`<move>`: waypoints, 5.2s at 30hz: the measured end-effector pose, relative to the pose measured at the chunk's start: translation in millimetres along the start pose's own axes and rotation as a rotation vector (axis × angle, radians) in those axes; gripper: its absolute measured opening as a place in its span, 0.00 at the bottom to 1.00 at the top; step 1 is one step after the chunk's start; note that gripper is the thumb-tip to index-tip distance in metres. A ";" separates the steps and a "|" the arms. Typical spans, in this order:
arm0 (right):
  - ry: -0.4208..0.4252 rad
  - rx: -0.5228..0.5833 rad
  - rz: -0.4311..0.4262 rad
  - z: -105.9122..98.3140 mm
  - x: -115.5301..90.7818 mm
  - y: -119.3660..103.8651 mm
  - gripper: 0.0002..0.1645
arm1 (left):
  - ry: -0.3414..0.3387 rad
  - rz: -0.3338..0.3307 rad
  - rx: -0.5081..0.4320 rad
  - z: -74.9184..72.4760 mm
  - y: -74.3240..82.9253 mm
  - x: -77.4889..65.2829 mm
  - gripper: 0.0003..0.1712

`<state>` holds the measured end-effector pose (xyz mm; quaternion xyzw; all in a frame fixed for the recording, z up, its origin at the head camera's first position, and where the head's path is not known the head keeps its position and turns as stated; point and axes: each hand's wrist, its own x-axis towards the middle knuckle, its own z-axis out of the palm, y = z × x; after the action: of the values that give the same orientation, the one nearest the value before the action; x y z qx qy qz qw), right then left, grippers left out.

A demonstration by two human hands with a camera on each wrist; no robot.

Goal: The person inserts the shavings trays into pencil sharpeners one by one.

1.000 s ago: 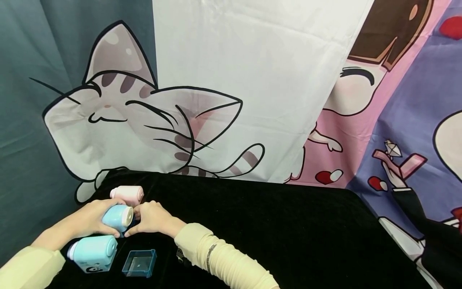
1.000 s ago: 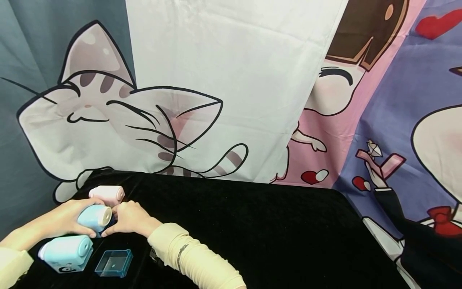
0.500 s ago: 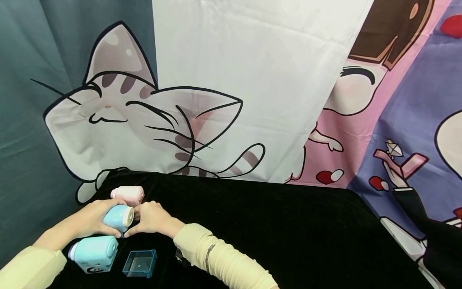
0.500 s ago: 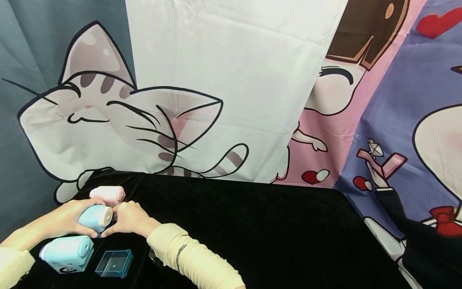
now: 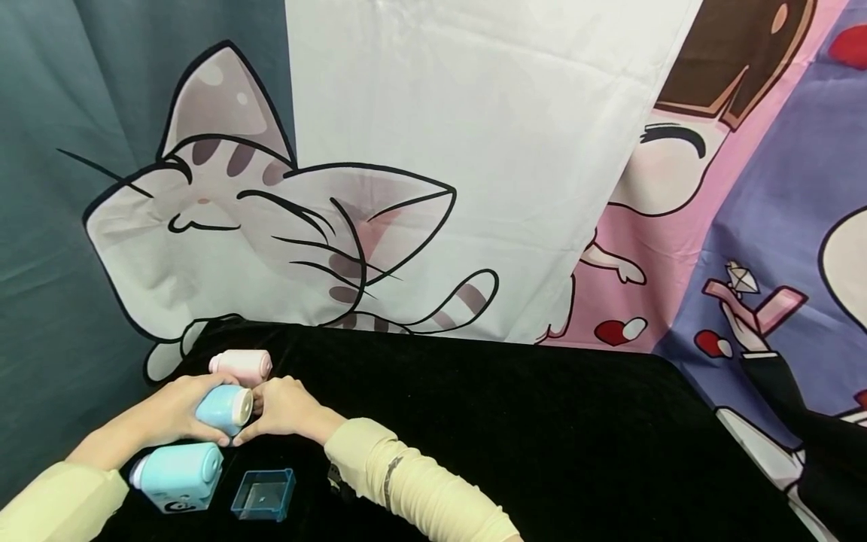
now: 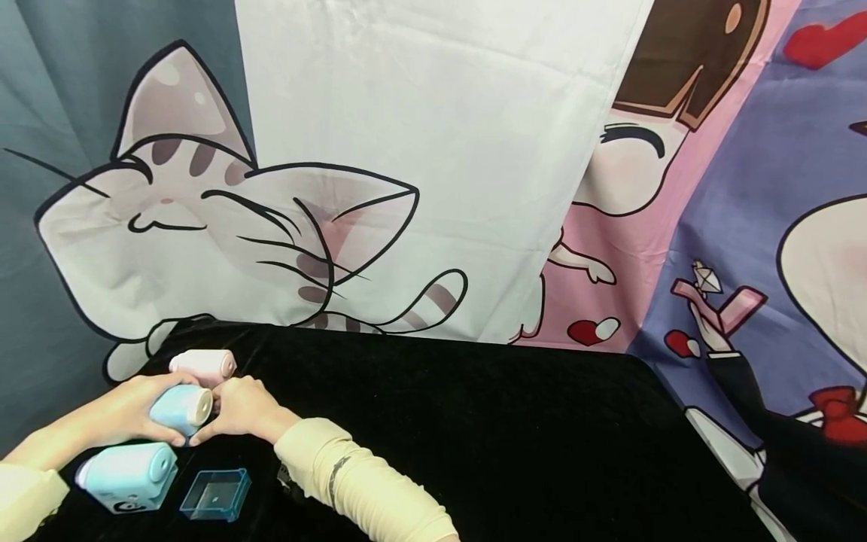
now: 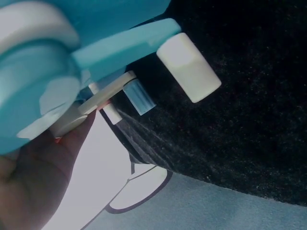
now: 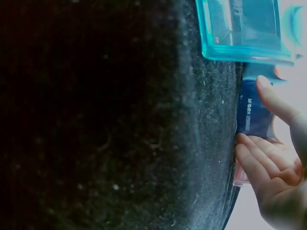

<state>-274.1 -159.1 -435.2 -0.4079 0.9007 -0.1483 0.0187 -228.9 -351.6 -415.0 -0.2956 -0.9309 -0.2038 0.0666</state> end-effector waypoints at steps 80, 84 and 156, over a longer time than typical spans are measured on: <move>0.182 0.163 0.018 -17.0 -22.5 17.1 0.34 | 0.142 -0.040 0.164 -37.6 33.9 1.2 0.36; 0.199 0.222 0.017 -21.1 -23.7 23.2 0.33 | 0.190 -0.027 0.187 -40.8 39.9 -2.9 0.35; 0.042 0.124 -0.172 -11.8 -93.4 11.3 0.30 | 0.078 -0.038 -0.111 6.1 45.1 -62.4 0.31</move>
<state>-221.9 -80.0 -435.3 -0.4788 0.8516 -0.2133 0.0122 -152.0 -348.2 -420.5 -0.2732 -0.9203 -0.2678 0.0825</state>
